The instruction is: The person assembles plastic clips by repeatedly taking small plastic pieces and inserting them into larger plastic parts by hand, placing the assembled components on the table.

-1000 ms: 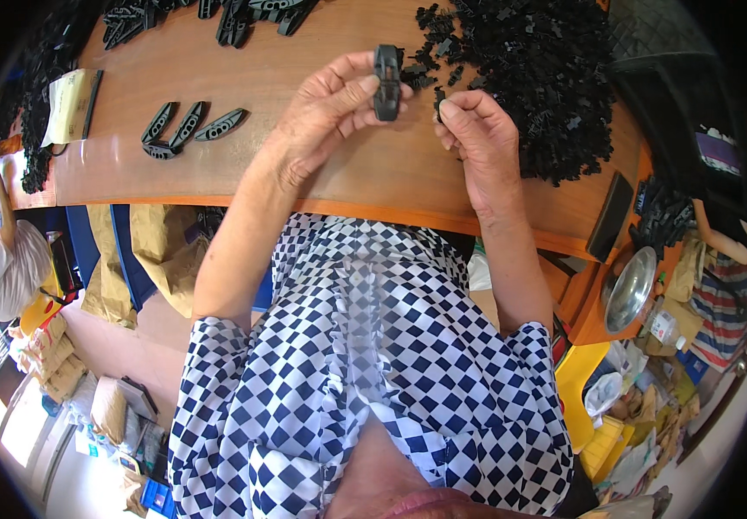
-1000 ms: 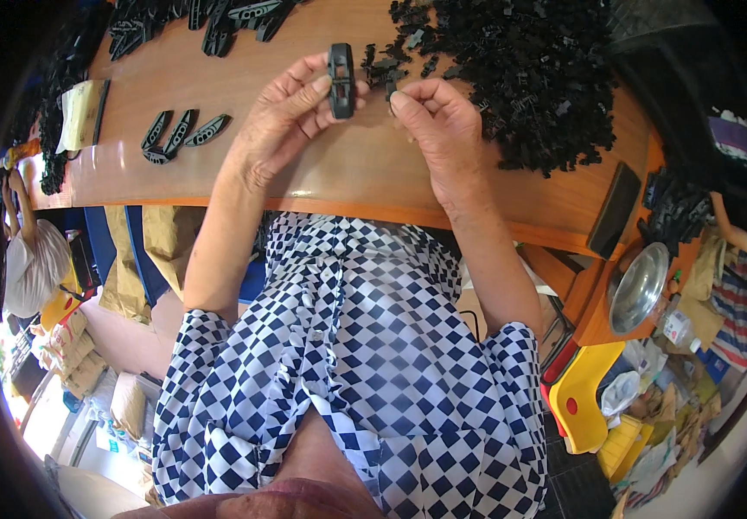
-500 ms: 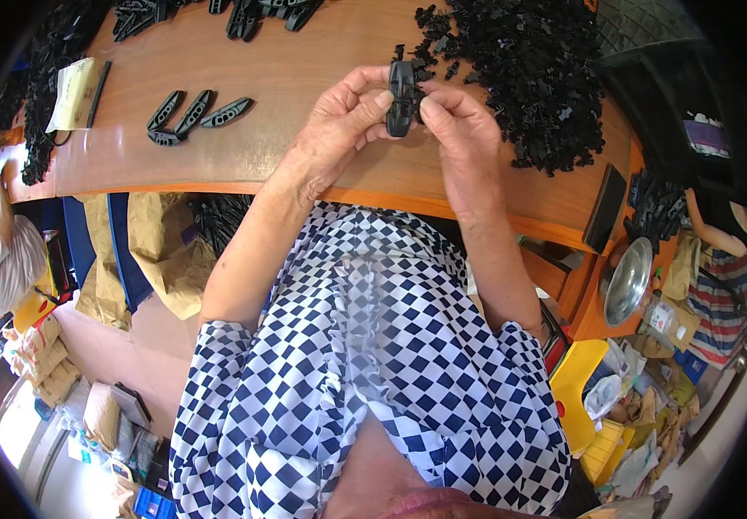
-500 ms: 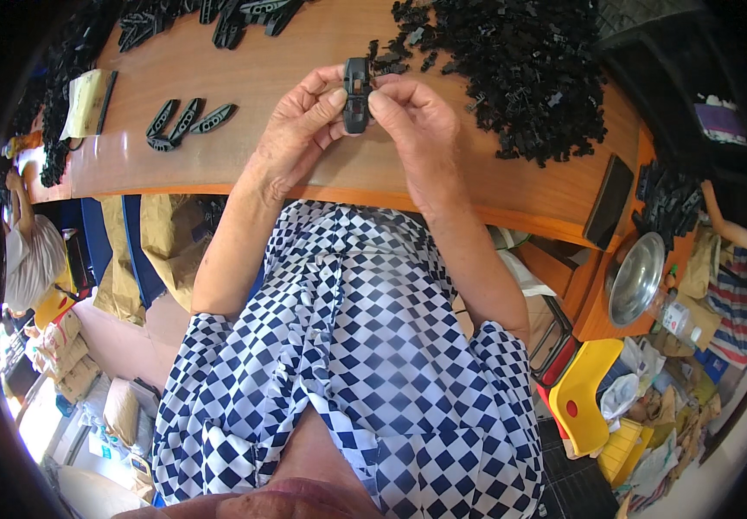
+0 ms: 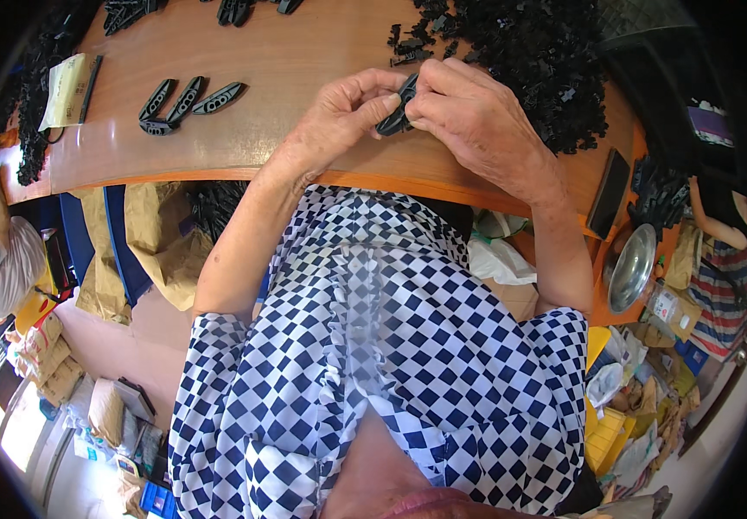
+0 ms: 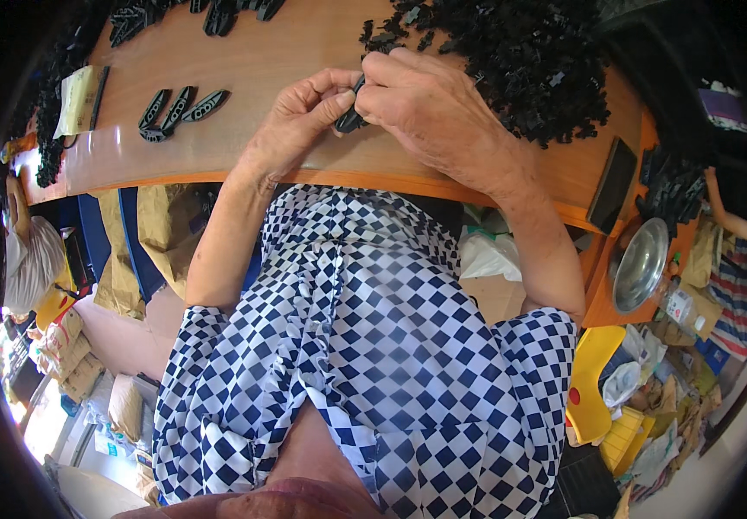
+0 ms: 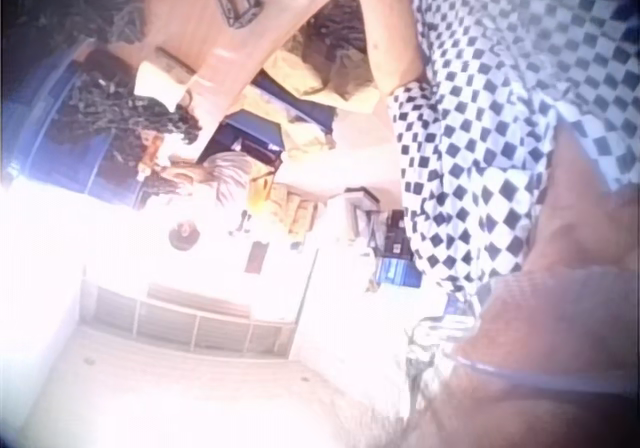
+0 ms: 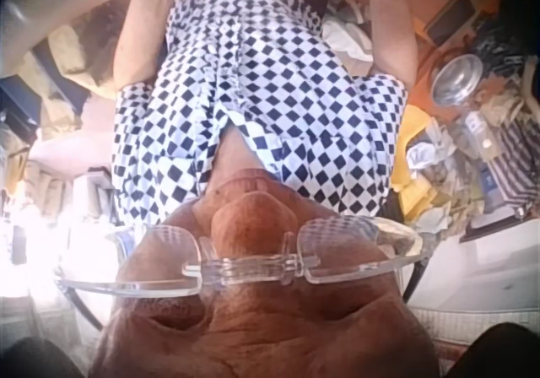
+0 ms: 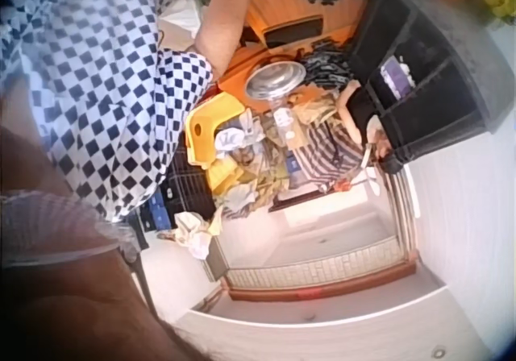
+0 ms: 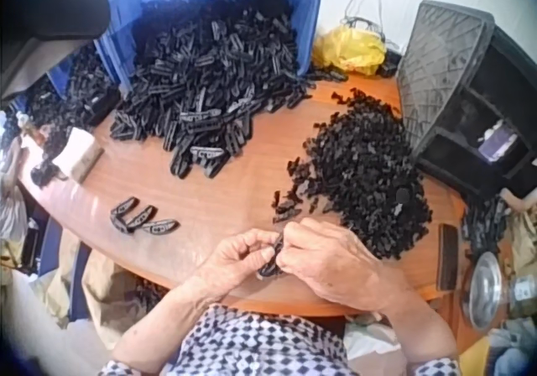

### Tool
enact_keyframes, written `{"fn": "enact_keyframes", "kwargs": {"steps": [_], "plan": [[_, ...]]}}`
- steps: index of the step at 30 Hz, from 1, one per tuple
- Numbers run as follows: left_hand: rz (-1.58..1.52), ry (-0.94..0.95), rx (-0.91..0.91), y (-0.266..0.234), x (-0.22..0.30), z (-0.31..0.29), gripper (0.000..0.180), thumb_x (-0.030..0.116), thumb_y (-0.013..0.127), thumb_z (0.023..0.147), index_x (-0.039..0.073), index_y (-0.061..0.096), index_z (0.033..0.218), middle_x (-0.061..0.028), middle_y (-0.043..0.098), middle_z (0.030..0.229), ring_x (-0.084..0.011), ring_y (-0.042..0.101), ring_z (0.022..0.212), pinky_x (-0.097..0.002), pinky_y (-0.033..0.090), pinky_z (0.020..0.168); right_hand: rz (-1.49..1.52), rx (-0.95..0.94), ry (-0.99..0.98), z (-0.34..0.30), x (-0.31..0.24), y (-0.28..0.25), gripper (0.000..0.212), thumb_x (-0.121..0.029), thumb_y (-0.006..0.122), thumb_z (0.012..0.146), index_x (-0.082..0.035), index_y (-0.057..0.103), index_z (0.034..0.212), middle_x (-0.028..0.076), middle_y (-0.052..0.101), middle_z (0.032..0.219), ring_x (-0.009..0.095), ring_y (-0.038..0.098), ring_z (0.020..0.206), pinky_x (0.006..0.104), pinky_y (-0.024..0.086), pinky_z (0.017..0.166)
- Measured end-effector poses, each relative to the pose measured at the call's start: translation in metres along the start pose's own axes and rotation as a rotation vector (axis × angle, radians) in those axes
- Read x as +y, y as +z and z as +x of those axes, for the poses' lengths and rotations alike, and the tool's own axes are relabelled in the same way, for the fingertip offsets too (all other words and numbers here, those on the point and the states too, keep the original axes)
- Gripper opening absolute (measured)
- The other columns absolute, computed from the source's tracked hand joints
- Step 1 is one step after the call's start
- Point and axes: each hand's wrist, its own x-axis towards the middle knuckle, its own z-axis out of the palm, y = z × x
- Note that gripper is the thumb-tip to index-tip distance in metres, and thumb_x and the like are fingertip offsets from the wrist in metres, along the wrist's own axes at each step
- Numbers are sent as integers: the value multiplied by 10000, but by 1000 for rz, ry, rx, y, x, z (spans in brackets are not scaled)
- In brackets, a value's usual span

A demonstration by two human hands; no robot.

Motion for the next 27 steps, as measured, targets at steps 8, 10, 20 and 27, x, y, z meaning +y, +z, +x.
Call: {"fn": "enact_keyframes", "kwargs": {"steps": [8, 10, 20, 27], "plan": [[92, 90, -173, 3, -2, -14, 398, 74, 582, 916, 15, 484, 1298, -55, 592, 1140, -112, 557, 1029, -263, 473, 850, -16, -48, -12, -1, 0, 9, 142, -68, 647, 749, -43, 519, 692, 63, 455, 754, 203, 536, 766, 329, 479, 676], [152, 68, -154, 4, -1, -14, 434, 50, 588, 903, 0, 458, 1313, -65, 586, 1151, -116, 561, 1031, -260, 469, 864, -6, -50, -2, 0, 2, 12, 129, -66, 651, 747, -44, 532, 699, 62, 458, 756, 204, 539, 760, 334, 480, 680], [-181, 77, -17, 1, -6, -12, 594, 107, 632, 899, 15, 344, 1410, -87, 575, 1179, -167, 590, 1027, -271, 519, 805, 887, 279, 639, -5, -8, 52, 373, -109, 690, 842, -18, 546, 1174, 81, 607, 1060, 162, 628, 916, 262, 546, 702], [-89, 198, 52, 11, -4, -18, 598, 74, 595, 918, 55, 298, 1437, -86, 516, 1247, -167, 559, 1074, -289, 521, 853, 1477, 293, 747, 2, -22, 73, 301, -153, 555, 944, 13, 527, 1194, 59, 649, 990, 98, 619, 872, 225, 536, 703]]}}
